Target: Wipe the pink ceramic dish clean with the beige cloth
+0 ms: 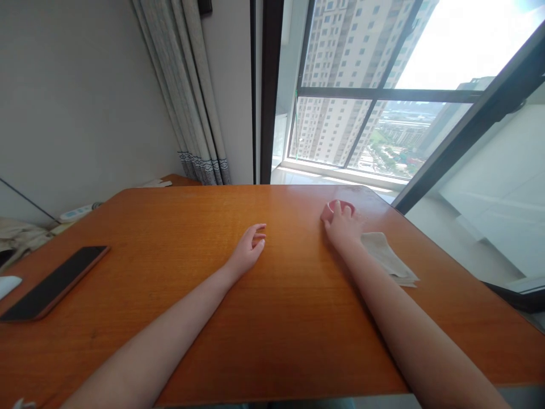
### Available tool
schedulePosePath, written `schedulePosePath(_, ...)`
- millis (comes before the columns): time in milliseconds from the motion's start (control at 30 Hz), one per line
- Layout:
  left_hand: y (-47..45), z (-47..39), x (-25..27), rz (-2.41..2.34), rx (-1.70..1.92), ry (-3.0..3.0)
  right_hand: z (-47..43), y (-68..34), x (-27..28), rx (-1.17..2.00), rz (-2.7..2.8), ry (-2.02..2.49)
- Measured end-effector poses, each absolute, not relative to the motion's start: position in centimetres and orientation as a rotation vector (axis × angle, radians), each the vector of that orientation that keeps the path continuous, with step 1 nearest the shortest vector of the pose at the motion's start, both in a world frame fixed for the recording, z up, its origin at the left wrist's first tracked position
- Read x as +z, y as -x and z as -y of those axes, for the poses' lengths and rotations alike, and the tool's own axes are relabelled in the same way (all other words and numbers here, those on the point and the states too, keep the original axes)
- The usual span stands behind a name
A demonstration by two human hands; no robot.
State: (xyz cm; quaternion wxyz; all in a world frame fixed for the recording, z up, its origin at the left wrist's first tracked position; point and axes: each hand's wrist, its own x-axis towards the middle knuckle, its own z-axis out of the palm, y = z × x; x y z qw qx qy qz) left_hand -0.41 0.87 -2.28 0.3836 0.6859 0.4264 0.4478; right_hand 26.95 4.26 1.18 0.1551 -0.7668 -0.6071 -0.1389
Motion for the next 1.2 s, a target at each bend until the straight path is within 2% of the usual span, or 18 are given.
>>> schedulePosePath(133, 0.4, -1.0, -2.2, -1.111, 1.147, -1.736, -4.6, -28.2, 1.0, -0.202, 1.759, 2.303)
schedulePosePath(333, 0.4, -1.3, -2.6, -1.113, 1.118, -1.838, -5.4, -28.7, 1.4, -0.189, 1.874, 2.201)
schedulePosePath(433, 0.5, -0.8, -2.0, -1.149, 1.083, -1.978, -5.0, -27.3, 1.7, -0.216, 2.024, 1.982)
schedulePosePath(633, 0.9, 0.3, 0.5, -1.279, 0.962, -2.717, -2.4, -20.0, 2.4, -0.225, 2.427, 1.330)
schedulePosePath(867, 1.6, -0.5, 0.7, -1.219, 0.876, -2.817, -0.1, -16.1, 1.8, -0.125, 2.470, 1.054)
schedulePosePath(967, 3.1, -1.3, 1.4, -1.379, 0.974, -2.740, -0.6, -17.7, 2.5, -0.165, 2.337, 1.094)
schedulePosePath(1067, 6.5, -2.7, 2.3, -1.746, 1.031, -2.676, -1.2, -21.4, 3.1, -0.182, 2.220, 1.344)
schedulePosePath(1200, 13.0, -3.9, 3.0, -2.122, 0.821, -2.605, -0.9, -28.4, 1.6, -0.200, 2.119, 1.718)
